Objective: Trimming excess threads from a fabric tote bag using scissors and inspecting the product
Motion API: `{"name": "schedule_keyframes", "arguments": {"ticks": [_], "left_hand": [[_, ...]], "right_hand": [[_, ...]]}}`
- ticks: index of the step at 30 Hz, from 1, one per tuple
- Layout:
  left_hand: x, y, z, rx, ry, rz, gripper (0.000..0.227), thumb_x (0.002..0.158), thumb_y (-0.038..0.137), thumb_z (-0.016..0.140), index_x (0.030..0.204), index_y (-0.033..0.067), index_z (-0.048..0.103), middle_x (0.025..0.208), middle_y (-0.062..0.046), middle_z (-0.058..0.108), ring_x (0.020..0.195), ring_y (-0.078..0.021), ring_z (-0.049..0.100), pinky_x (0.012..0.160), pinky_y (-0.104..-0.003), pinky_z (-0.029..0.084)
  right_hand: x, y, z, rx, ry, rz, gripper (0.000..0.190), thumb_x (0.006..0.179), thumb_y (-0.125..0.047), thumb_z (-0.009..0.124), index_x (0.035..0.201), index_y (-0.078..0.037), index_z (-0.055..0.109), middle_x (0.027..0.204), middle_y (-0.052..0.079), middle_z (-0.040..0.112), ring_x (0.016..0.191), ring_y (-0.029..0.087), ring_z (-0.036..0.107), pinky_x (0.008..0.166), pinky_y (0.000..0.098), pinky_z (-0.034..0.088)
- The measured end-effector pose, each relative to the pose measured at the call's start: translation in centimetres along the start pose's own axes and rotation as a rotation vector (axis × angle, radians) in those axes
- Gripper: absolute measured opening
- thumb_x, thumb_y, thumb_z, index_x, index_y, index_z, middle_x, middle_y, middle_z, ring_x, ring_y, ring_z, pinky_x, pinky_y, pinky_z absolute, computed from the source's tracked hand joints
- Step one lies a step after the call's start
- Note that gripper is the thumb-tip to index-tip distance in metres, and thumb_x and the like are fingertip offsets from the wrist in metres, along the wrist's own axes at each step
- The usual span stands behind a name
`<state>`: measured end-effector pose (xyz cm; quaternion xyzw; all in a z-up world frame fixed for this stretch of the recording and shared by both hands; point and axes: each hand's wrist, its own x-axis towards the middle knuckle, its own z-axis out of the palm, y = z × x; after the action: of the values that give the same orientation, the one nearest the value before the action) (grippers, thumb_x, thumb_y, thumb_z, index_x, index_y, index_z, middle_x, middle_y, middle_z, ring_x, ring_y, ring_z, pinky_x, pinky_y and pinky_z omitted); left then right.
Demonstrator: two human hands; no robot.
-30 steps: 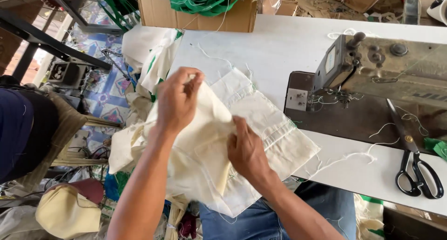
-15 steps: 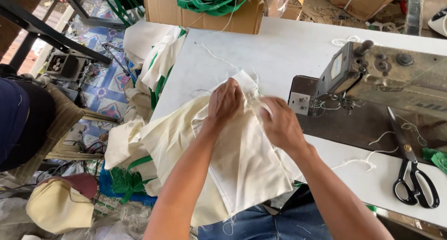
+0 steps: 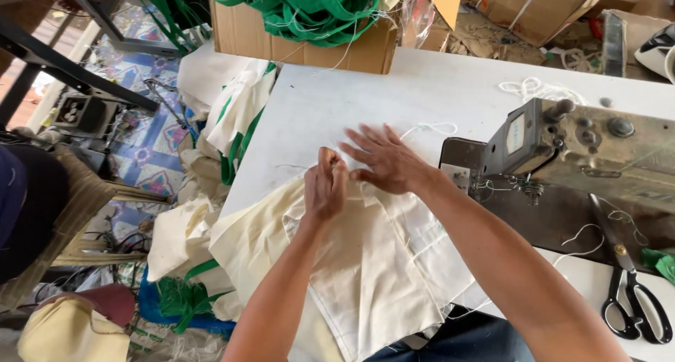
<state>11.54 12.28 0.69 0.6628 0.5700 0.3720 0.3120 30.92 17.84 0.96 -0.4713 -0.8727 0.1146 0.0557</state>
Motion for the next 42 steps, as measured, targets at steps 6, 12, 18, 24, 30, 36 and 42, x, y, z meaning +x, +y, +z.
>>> {"name": "schedule_keyframes", "arguments": {"ticks": [6,12,18,24,30,36,42], "left_hand": [[0.0,-0.2,0.4,0.038,0.003,-0.053,0.023,0.093,0.039,0.046,0.098,0.0159,0.046,0.073,-0.025,0.062,0.084,-0.0536,0.067,0.077,-0.057,0.049],[-0.3,-1.0,0.9,0.056,0.048,-0.073,0.025,0.095,0.037,0.038,0.093,0.0134,0.048,0.069,-0.027,0.061,0.083,-0.0549,0.066,0.078,-0.056,0.049],[0.2,-1.2,1.4,0.077,0.052,-0.021,0.025,0.093,0.037,0.046,0.093,0.0122,0.051,0.07,-0.028,0.061,0.082,-0.0551,0.065,0.078,-0.056,0.047],[1.2,-2.4,0.9,-0.015,0.14,0.055,0.017,0.085,0.029,0.062,0.087,0.012,0.059,0.067,-0.022,0.058,0.074,-0.0476,0.066,0.071,-0.051,0.049],[1.9,2.4,-5.0,-0.078,0.209,0.037,0.016,0.088,0.032,0.067,0.091,0.0159,0.071,0.081,-0.012,0.072,0.082,-0.0304,0.073,0.078,-0.042,0.055],[5.4,0.3,-0.8,0.063,0.202,0.076,0.016,0.099,0.027,0.063,0.097,0.012,0.069,0.094,-0.001,0.077,0.094,-0.0233,0.072,0.083,-0.039,0.049],[6.0,-5.5,5.9,0.387,0.178,0.101,0.005,0.093,0.024,0.07,0.095,0.0203,0.068,0.111,-0.007,0.065,0.106,-0.0365,0.058,0.09,-0.051,0.04]], "right_hand": [[-4.4,-0.2,-0.8,-0.137,0.168,0.53,0.099,0.099,-0.078,0.02,0.163,-0.002,0.028,0.163,0.036,0.022,0.152,0.053,0.021,0.118,0.0721,0.022],[-8.1,1.2,1.4,-0.406,0.232,0.433,0.104,0.094,-0.083,0.039,0.15,0.004,0.051,0.147,0.037,0.051,0.141,0.058,0.041,0.114,0.0732,0.018],[-9.2,-0.4,2.6,-0.522,0.269,0.039,0.081,0.099,-0.059,0.036,0.15,0.003,0.042,0.157,0.024,0.042,0.152,0.04,0.033,0.116,0.0722,0.026],[-10.6,-6.3,4.7,-0.183,0.809,-0.01,0.081,0.099,-0.065,0.049,0.145,0.002,0.055,0.121,0.026,0.059,0.115,0.043,0.061,0.1,0.0509,0.052],[-14.5,-10.9,2.3,0.313,0.392,0.314,0.07,0.095,-0.039,0.07,0.153,-0.011,0.045,0.081,0.008,0.07,0.091,0.031,0.065,0.083,0.0432,0.048],[-21.8,-10.3,-1.1,0.655,0.357,0.576,0.038,0.099,-0.03,0.061,0.133,-0.014,0.059,0.067,0.002,0.055,0.059,0.024,0.05,0.064,0.0361,0.047],[-24.2,-6.8,0.8,0.219,0.334,0.553,0.022,0.095,-0.011,0.067,0.117,-0.008,0.063,0.095,0.01,0.063,0.067,0.04,0.067,0.047,0.0524,0.051]]}}
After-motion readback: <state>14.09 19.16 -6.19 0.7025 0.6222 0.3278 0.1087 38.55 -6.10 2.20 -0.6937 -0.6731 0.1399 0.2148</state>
